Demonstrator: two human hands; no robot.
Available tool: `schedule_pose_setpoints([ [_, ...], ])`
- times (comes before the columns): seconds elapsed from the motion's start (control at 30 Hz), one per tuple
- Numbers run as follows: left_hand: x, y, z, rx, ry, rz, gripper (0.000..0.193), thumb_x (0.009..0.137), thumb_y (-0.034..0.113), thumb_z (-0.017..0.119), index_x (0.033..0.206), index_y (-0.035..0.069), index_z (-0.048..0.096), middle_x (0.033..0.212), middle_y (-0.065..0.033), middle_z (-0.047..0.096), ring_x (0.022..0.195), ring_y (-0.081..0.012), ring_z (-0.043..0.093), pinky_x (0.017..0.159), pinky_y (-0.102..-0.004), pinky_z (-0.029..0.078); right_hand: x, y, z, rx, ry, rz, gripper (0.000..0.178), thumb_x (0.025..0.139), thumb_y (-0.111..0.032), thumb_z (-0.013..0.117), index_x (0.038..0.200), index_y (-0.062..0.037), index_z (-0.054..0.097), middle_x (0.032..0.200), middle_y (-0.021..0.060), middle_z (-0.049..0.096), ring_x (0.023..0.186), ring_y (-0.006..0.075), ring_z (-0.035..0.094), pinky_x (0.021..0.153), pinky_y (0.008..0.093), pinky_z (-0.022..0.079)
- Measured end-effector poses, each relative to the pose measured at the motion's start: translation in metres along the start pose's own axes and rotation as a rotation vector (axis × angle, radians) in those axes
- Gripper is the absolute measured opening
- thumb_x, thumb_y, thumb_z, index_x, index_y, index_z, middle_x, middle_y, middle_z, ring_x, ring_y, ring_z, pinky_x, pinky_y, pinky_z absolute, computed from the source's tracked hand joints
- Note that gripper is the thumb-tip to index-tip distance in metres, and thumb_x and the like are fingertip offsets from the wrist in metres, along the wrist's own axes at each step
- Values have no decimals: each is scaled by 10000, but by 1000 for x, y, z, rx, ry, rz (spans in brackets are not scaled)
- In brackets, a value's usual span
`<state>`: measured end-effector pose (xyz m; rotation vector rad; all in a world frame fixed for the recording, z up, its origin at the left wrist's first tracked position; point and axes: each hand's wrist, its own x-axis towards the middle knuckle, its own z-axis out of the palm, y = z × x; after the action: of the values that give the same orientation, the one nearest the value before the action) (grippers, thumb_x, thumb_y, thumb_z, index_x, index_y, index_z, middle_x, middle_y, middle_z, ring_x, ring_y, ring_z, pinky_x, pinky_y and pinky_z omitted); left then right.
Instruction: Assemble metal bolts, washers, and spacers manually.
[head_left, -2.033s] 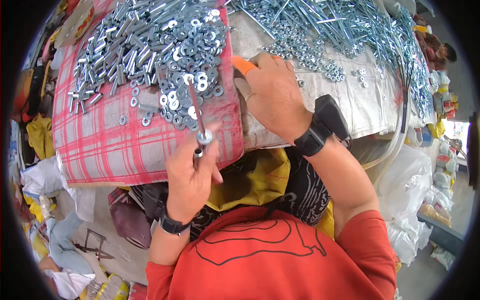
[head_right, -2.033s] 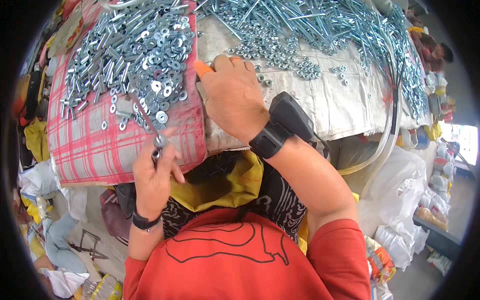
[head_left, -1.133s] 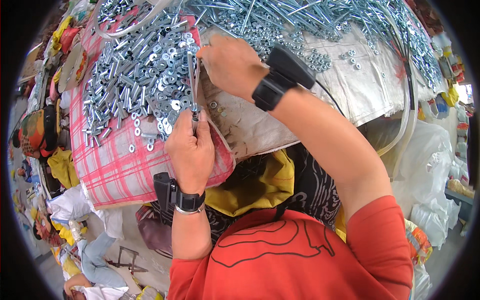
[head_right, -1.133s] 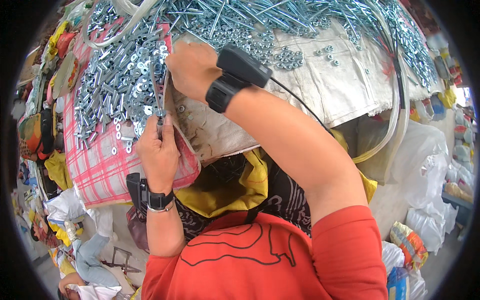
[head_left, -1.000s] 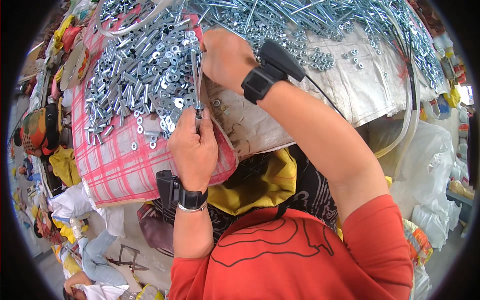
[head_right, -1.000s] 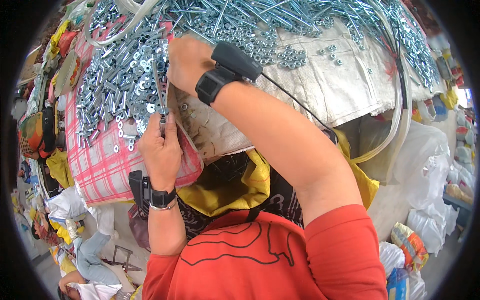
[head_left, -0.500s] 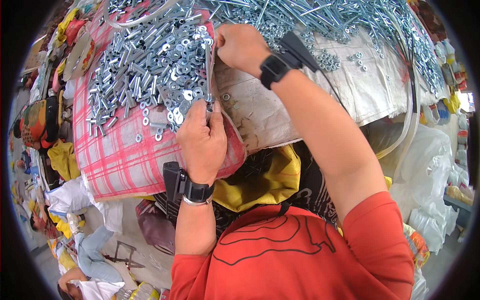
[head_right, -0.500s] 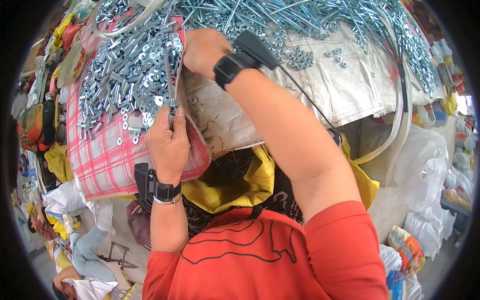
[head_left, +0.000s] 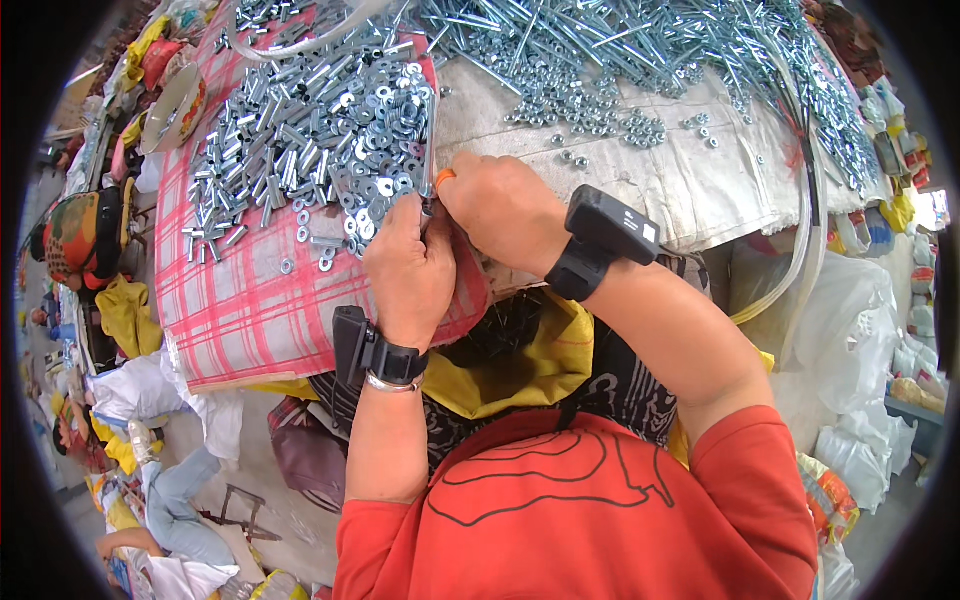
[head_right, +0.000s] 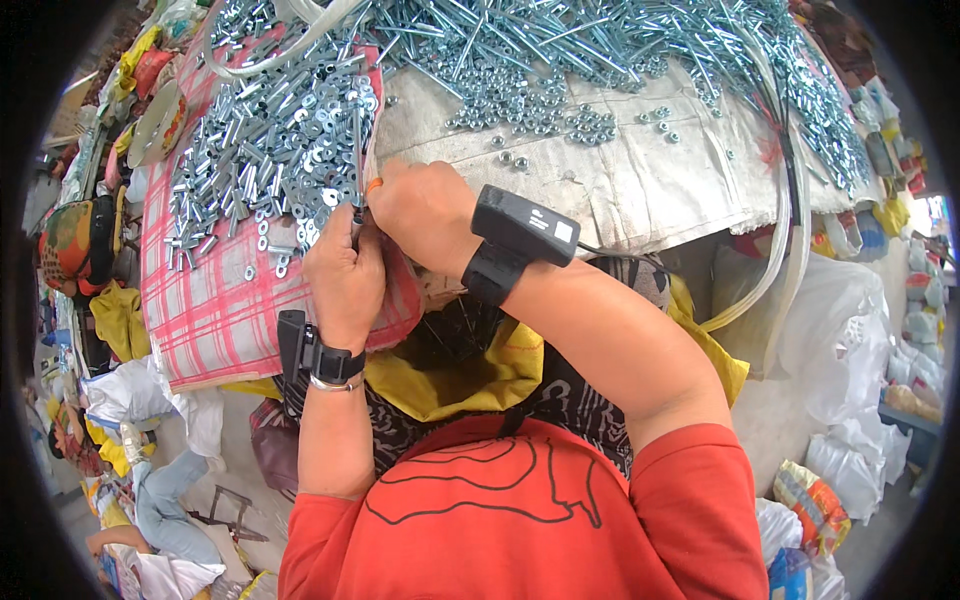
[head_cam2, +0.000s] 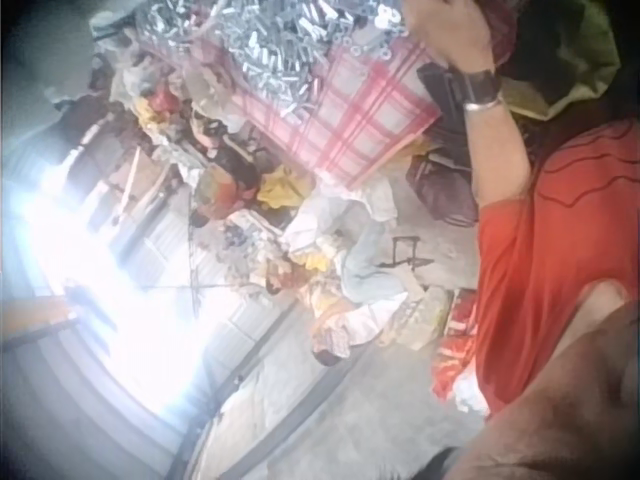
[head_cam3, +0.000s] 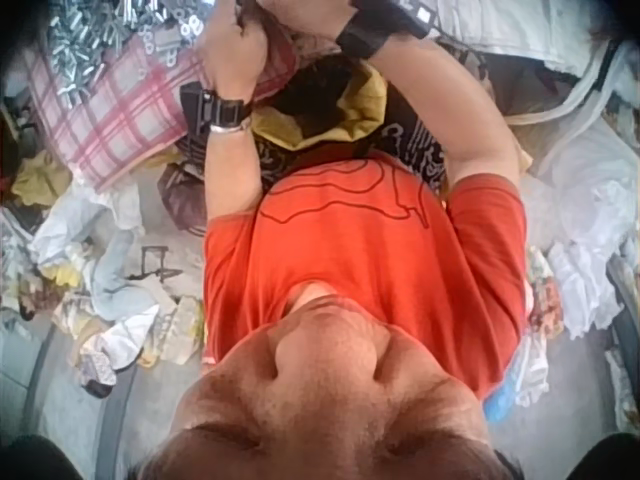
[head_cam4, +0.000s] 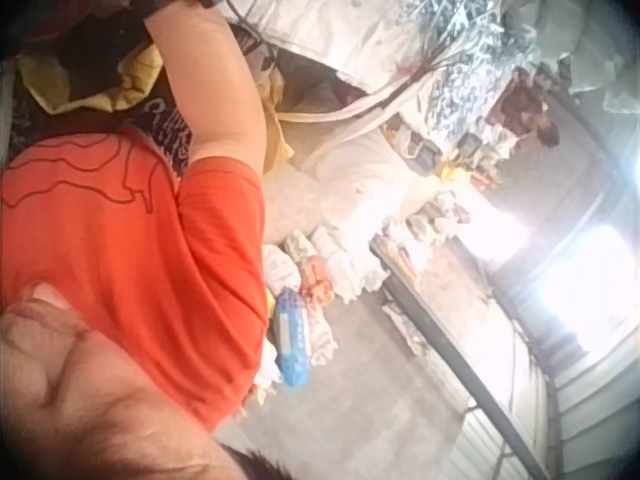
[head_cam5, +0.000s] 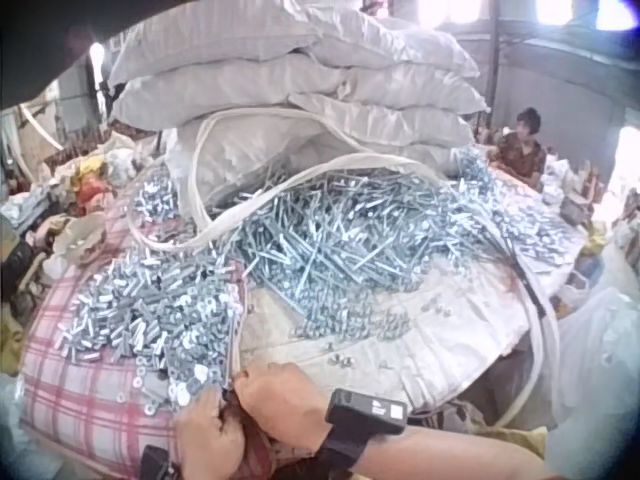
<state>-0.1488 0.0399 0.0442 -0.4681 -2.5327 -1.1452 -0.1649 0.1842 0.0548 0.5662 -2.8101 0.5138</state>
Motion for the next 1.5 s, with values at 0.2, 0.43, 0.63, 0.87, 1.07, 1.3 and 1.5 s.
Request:
schedule_pose_setpoints([
  [0.2, -8, 3, 1, -50, 4, -34, 96, 875, 97, 622, 913, 19, 581, 799, -193, 590, 686, -387, 582, 579, -442, 444, -33, 38, -7, 252, 209, 130, 93, 753, -32, 551, 829, -47, 603, 840, 165, 623, 736, 387, 624, 676, 438, 520],
  [0.43, -68, 31, -20, -181, -170, -11, 184, 895, 99, 627, 1065, 29, 639, 751, -136, 554, 560, -265, 552, 517, -327, 434, -94, 48, -32, -137, 187, 244, 88, 839, -55, 563, 884, -32, 635, 883, 165, 618, 733, 331, 627, 652, 406, 510],
  [0.63, -122, 49, -21, -619, -384, -369, 222, 932, 74, 594, 1148, 46, 640, 800, 3, 551, 465, -32, 480, 405, -202, 370, -112, 10, -77, 1158, 156, 686, 165, 861, -42, 646, 1021, -7, 664, 810, 56, 664, 681, 113, 603, 598, 241, 454],
  [0.87, -137, 51, -15, -409, -355, -125, 221, 891, 6, 615, 1105, 44, 656, 745, -29, 503, 492, -74, 469, 458, -250, 367, -145, -11, -77, 1435, 45, 648, 136, 879, -35, 627, 1006, 3, 659, 789, 34, 661, 682, 74, 597, 611, 200, 433],
  [1.07, -138, 51, -16, -325, -318, -56, 225, 848, -7, 650, 1068, 41, 655, 715, -71, 492, 550, -140, 473, 503, -288, 376, -157, -11, -75, 1456, 180, 698, 135, 877, -47, 637, 1005, -10, 659, 757, 16, 654, 651, 62, 582, 587, 199, 420],
  [1.3, -136, 48, -17, -254, -287, -6, 236, 825, -9, 663, 1057, 32, 654, 726, -96, 496, 564, -192, 499, 522, -315, 402, -155, -15, -72, 1371, 92, 713, 144, 881, -57, 630, 1018, -27, 661, 778, 8, 649, 645, 53, 576, 579, 191, 414],
  [1.5, -134, 38, -22, -378, -408, -115, 196, 862, 26, 653, 1058, 28, 652, 728, -44, 492, 536, -115, 518, 482, -269, 413, -147, -29, -78, 1280, -82, 721, 187, 907, -98, 614, 1068, -15, 664, 854, 6, 648, 655, 49, 561, 596, 187, 433],
])
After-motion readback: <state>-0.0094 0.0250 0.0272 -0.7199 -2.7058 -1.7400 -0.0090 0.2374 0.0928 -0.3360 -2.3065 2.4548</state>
